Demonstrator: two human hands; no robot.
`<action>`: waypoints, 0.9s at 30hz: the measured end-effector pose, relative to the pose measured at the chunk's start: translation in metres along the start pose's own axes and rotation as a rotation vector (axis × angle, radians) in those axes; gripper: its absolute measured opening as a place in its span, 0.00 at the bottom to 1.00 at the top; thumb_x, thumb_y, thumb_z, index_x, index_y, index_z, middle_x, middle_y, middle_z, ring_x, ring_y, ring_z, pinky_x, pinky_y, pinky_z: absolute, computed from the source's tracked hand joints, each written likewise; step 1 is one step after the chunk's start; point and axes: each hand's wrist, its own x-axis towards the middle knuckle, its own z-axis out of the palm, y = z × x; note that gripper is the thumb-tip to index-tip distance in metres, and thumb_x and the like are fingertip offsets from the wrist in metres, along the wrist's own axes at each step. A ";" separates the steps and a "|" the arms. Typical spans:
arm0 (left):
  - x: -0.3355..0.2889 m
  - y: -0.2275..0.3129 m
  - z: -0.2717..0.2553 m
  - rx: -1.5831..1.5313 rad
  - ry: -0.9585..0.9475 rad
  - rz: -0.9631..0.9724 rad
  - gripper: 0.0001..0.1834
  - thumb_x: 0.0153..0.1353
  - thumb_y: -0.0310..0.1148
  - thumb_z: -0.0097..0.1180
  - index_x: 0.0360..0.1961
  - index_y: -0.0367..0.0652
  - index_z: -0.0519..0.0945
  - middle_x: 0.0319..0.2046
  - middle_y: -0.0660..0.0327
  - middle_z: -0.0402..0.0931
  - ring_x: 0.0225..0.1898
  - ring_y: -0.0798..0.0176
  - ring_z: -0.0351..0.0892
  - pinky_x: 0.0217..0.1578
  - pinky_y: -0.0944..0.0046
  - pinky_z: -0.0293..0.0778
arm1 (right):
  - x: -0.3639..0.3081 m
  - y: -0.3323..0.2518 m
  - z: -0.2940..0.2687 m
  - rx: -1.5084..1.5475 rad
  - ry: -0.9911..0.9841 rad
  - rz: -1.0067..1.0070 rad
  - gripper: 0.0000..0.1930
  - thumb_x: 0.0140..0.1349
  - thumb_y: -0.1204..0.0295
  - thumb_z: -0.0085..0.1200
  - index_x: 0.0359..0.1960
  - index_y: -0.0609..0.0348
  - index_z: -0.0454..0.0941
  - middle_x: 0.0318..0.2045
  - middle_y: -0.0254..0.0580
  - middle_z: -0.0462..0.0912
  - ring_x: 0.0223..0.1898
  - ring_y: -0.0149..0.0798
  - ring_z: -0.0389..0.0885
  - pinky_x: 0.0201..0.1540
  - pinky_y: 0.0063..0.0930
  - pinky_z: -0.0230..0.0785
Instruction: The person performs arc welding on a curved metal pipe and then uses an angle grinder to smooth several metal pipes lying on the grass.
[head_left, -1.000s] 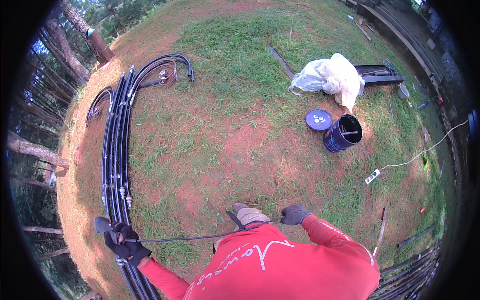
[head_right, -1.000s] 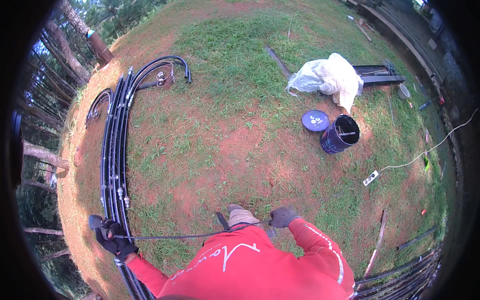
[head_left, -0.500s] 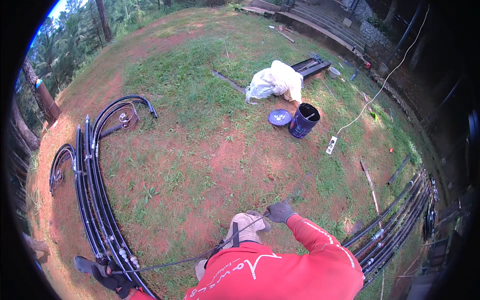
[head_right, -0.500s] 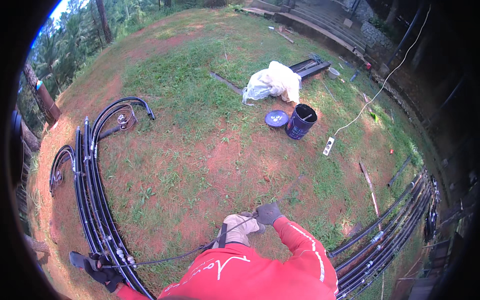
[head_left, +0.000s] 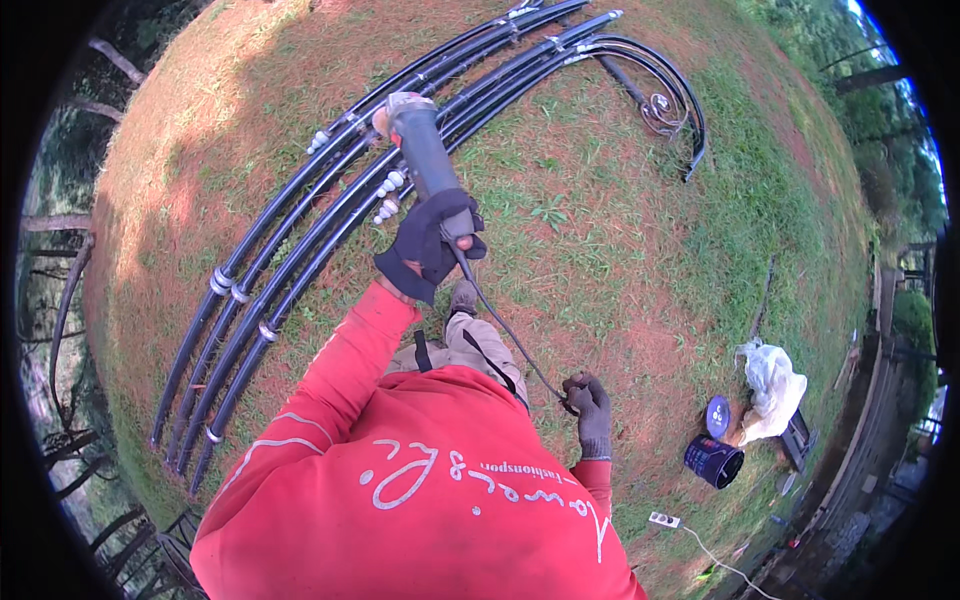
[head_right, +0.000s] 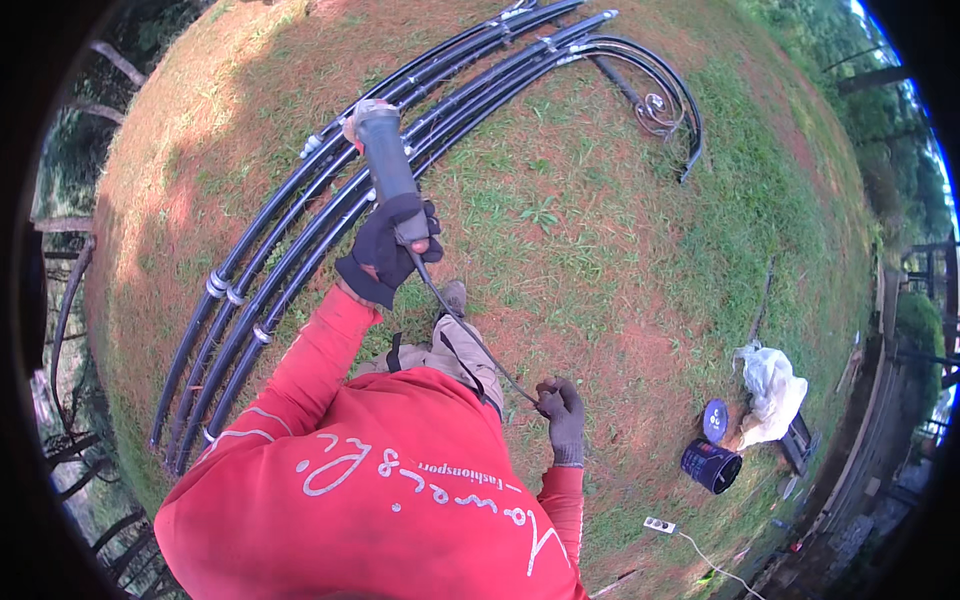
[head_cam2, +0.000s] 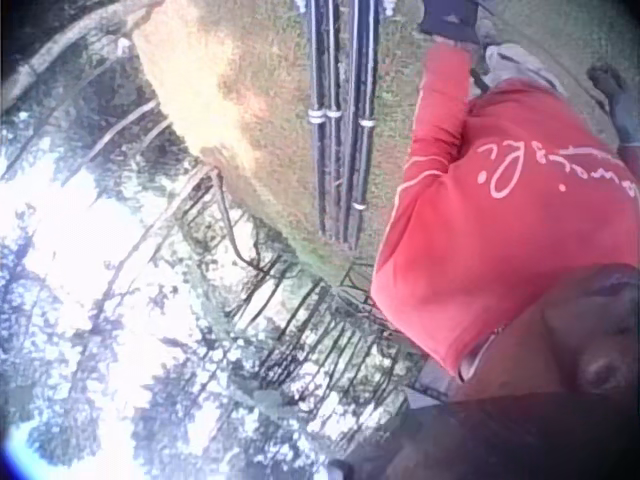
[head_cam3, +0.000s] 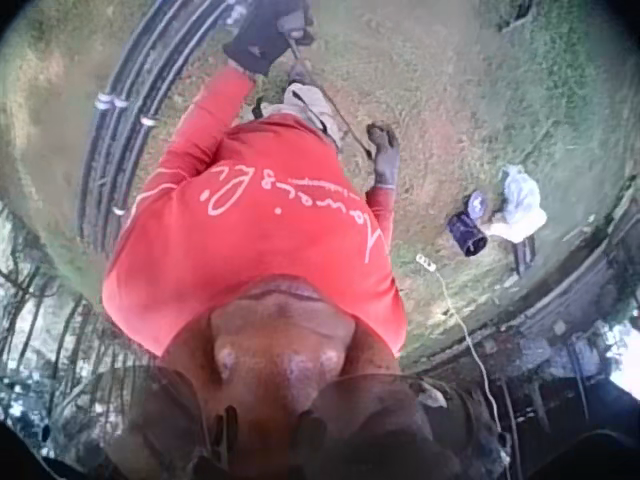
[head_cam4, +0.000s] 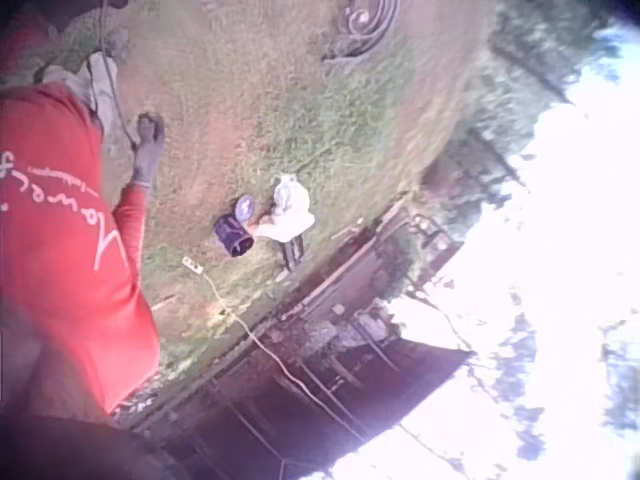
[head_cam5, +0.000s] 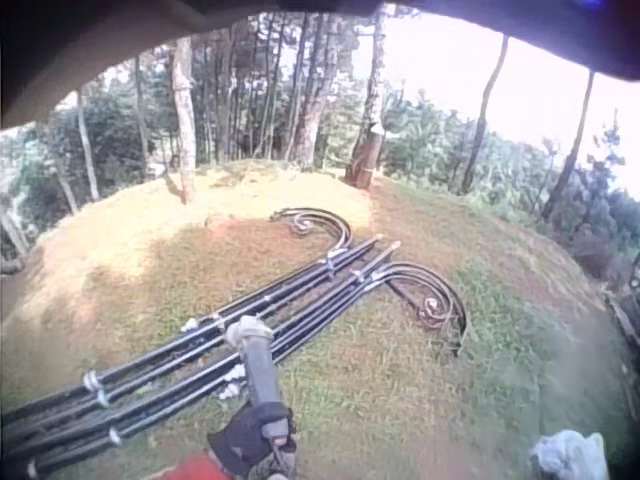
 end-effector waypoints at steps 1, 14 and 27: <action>-0.001 0.002 0.008 0.099 0.059 -0.043 0.17 0.66 0.38 0.62 0.48 0.35 0.78 0.34 0.51 0.79 0.22 0.59 0.77 0.32 0.48 0.79 | 0.036 -0.006 0.015 -0.009 -0.046 -0.074 0.19 0.67 0.64 0.60 0.54 0.64 0.80 0.43 0.41 0.86 0.44 0.36 0.83 0.51 0.33 0.76; 0.069 0.007 -0.079 0.594 -0.137 -0.296 0.32 0.64 0.47 0.67 0.64 0.42 0.72 0.48 0.51 0.82 0.44 0.54 0.85 0.47 0.51 0.82 | 0.254 -0.244 0.343 0.008 -0.475 0.081 0.33 0.71 0.47 0.58 0.59 0.68 0.75 0.42 0.48 0.86 0.38 0.40 0.87 0.39 0.35 0.81; 0.170 0.063 -0.103 0.194 -0.165 -0.294 0.32 0.68 0.50 0.61 0.65 0.43 0.72 0.52 0.52 0.81 0.48 0.54 0.84 0.52 0.50 0.79 | 0.332 -0.284 0.449 -0.710 -0.133 -0.484 0.33 0.58 0.52 0.73 0.55 0.66 0.77 0.46 0.50 0.86 0.47 0.41 0.84 0.53 0.40 0.75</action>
